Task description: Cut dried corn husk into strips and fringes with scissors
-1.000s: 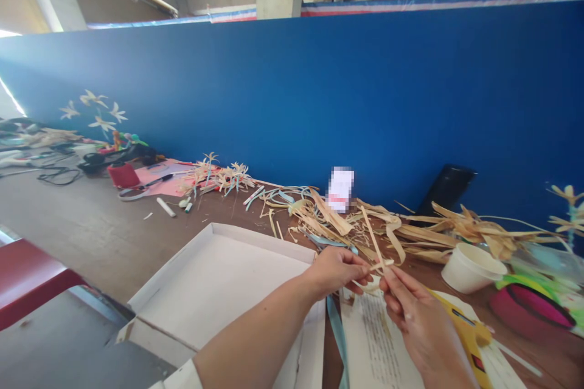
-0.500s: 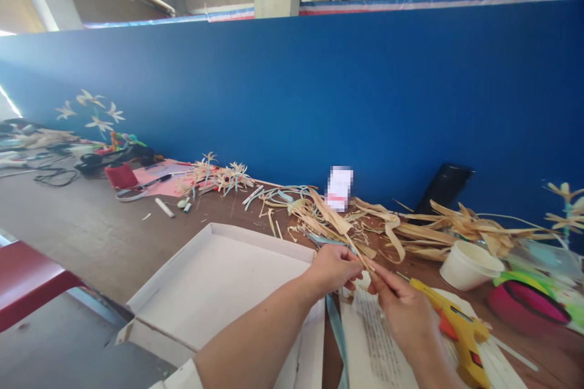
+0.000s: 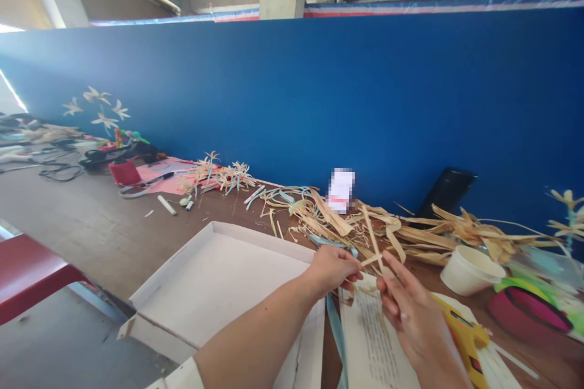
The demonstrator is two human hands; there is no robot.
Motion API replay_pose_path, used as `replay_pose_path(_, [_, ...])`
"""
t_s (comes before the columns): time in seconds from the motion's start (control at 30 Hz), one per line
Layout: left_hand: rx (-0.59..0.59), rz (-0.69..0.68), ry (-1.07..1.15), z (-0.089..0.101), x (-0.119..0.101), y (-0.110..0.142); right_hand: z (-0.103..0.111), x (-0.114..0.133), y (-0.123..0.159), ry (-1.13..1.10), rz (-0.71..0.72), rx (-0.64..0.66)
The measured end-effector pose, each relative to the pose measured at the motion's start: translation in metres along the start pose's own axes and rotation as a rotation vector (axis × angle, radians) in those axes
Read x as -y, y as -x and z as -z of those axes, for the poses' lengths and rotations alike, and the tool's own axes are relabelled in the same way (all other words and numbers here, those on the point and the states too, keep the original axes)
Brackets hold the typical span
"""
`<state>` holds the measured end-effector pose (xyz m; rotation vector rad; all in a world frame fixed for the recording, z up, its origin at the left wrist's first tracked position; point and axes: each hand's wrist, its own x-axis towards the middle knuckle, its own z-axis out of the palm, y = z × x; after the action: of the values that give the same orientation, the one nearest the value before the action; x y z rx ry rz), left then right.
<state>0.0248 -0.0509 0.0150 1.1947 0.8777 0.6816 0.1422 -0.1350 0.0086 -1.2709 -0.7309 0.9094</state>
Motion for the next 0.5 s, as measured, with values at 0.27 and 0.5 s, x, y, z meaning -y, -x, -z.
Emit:
replay_pose_path(0.27, [0.015, -0.05, -0.064, -0.001, 0.0, 0.002, 0.007, -0.014, -0.01, 0.471, 0.122, -0.048])
replay_pose_path(0.5, [0.038, -0.029, -0.045, -0.003, 0.002, 0.001, 0.016, -0.006, -0.01, 0.595, 0.244, -0.286])
